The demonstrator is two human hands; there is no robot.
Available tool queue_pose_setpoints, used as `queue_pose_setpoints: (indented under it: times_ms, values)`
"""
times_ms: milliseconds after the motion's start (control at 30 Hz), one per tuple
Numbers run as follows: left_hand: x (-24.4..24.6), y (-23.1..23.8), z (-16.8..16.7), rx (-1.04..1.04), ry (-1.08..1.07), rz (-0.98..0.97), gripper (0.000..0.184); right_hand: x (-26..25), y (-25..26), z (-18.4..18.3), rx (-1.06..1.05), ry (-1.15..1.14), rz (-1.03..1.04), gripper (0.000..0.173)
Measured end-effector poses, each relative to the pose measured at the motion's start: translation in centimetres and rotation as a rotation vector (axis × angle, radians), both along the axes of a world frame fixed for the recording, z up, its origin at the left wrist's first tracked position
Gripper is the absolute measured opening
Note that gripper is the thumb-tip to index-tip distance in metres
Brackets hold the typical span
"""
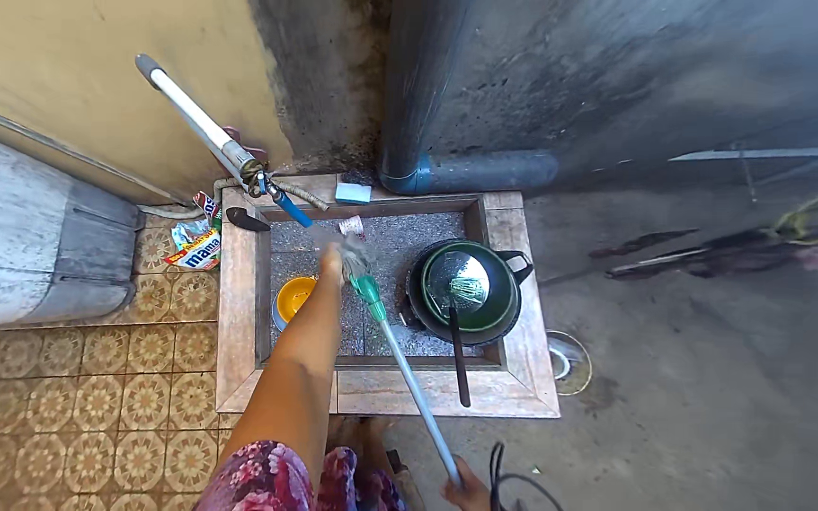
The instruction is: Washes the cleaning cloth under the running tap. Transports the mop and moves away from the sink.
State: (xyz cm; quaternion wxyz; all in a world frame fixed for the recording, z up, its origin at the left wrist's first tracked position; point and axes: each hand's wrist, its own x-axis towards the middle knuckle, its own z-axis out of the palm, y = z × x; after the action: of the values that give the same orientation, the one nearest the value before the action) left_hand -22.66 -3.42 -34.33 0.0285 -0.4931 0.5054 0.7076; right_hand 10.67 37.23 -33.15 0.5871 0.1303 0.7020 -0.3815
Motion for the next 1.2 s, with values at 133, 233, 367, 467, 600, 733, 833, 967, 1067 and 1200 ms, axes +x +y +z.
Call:
queue_pose_setpoints:
  times_ms: [133,233,367,467,600,733,833,967,1067,1200]
  values:
    - [-1.1,-0.7,2.8,0.205,0.146,0.106,0.035,-4.8,-7.1,-2.4,-0.003,-0.150,0.093,0.066]
    - [-0.8,-1.0,3.3,0.126,0.120,0.066,0.045,-7.2,-9.7,-3.9,-0.119,-0.114,0.213,0.057]
    - [1.2,-2.0,2.2,-0.102,0.124,-0.021,0.063,-17.3,-14.4,1.1,-0.147,0.149,0.189,0.041]
    - [2.3,-2.0,3.1,-0.040,0.152,0.081,0.063,-26.1,-19.1,5.6,-0.130,0.567,0.101,0.037]
    - [3.6,-1.6,4.8,0.101,0.220,0.116,0.058,-34.6,-26.3,6.8,-0.154,0.664,-0.043,0.049]
    - [3.6,-0.9,6.5,0.141,0.359,0.014,0.054,-37.7,-31.6,4.4,-0.223,0.498,-0.062,0.052]
    - [3.5,-3.2,6.3,-0.140,0.377,-0.165,0.052,-36.6,-34.2,5.1,-0.274,0.572,0.084,0.040]
    - [2.4,-2.2,6.4,-0.085,0.324,-0.093,0.054,-37.5,-35.8,4.9,-0.145,0.581,0.249,0.040]
    - [2.3,-2.9,6.5,-0.119,0.277,-0.140,0.055,-36.5,-36.7,5.3,-0.180,0.572,0.109,0.035]
    - [2.1,-2.7,6.1,-0.146,0.184,-0.171,0.061,-36.2,-36.8,5.2,-0.256,0.568,0.001,0.039]
